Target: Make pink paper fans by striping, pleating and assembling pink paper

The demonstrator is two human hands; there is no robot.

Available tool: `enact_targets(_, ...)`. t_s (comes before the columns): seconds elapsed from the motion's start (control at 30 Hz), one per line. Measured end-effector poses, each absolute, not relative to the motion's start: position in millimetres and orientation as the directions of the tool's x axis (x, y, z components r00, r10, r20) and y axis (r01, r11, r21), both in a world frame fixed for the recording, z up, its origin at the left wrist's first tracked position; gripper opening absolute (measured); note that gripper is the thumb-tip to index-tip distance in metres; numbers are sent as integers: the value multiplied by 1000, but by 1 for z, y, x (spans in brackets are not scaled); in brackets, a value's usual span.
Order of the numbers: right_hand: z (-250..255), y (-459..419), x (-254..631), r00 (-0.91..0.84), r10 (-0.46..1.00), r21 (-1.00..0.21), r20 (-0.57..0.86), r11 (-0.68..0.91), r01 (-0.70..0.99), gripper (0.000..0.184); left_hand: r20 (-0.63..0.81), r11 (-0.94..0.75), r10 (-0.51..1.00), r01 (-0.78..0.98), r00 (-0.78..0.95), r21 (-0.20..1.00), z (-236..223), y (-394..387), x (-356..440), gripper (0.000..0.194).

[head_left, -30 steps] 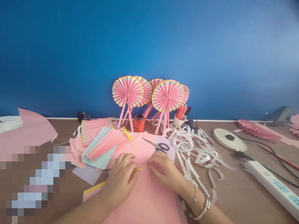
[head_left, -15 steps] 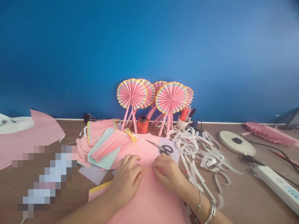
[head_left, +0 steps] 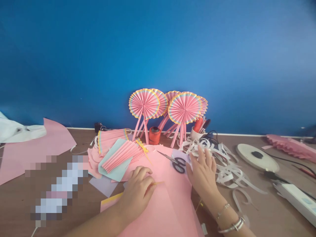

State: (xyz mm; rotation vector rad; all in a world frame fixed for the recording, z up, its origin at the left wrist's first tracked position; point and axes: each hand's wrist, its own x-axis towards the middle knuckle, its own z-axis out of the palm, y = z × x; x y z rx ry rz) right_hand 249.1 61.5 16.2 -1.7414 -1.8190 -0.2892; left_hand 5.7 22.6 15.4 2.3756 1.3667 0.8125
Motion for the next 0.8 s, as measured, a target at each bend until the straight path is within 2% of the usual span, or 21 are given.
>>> enact_targets(0.07, 20, 55, 237, -81, 875, -304, 476, 251, 919, 21, 336, -512, 858, 696, 389, 503, 15, 23, 6, 15)
enact_targets(0.17, 24, 44, 216, -310, 913, -531, 265, 406, 744, 16, 341, -513, 857, 690, 385, 510, 13, 23, 6, 14)
enact_targets(0.23, 24, 39, 207, -393, 905, -630, 164, 403, 664, 12, 330, -505, 863, 689, 383, 520, 13, 23, 6, 12)
enact_targets(0.3, 25, 36, 202, -409, 904, -666, 127, 383, 640, 14, 308, -487, 873, 692, 377, 533, 15, 24, 5, 5)
enact_targets(0.33, 26, 35, 201, -407, 906, -676, 119, 374, 635, 16, 297, -477, 879, 694, 372, 540, 18, 25, 4, 8)
enact_targets(0.4, 28, 34, 201, -405, 909, -697, 93, 350, 626, 17, 283, -460, 888, 690, 363, 558, 24, 31, -1, 26)
enact_targets(0.5, 31, 35, 202, -394, 917, -701, 62, 321, 637, 21, 286, -464, 885, 647, 368, 605, 38, 46, -16, 46)
enact_targets(0.53, 30, 36, 203, -386, 920, -686, 62, 320, 653, 22, 281, -458, 887, 626, 367, 630, 43, 52, -24, 41)
enact_targets(0.6, 26, 41, 206, -370, 925, -640, 81, 333, 692, 21, 206, -331, 943, 677, 262, 658, 52, 67, -44, 28)
enact_targets(0.67, 20, 46, 210, -354, 926, -588, 131, 360, 724, 10, 159, -100, 987, 834, 15, 542, 57, 81, -66, 24)
enact_targets(0.7, 17, 48, 211, -336, 927, -563, 168, 370, 739, 2, 161, -38, 986, 860, -51, 508, 58, 88, -77, 25)
enact_targets(0.8, 11, 50, 211, -292, 921, -483, 258, 385, 786, 23, 114, 109, 978, 897, -173, 429, 52, 102, -103, 27)
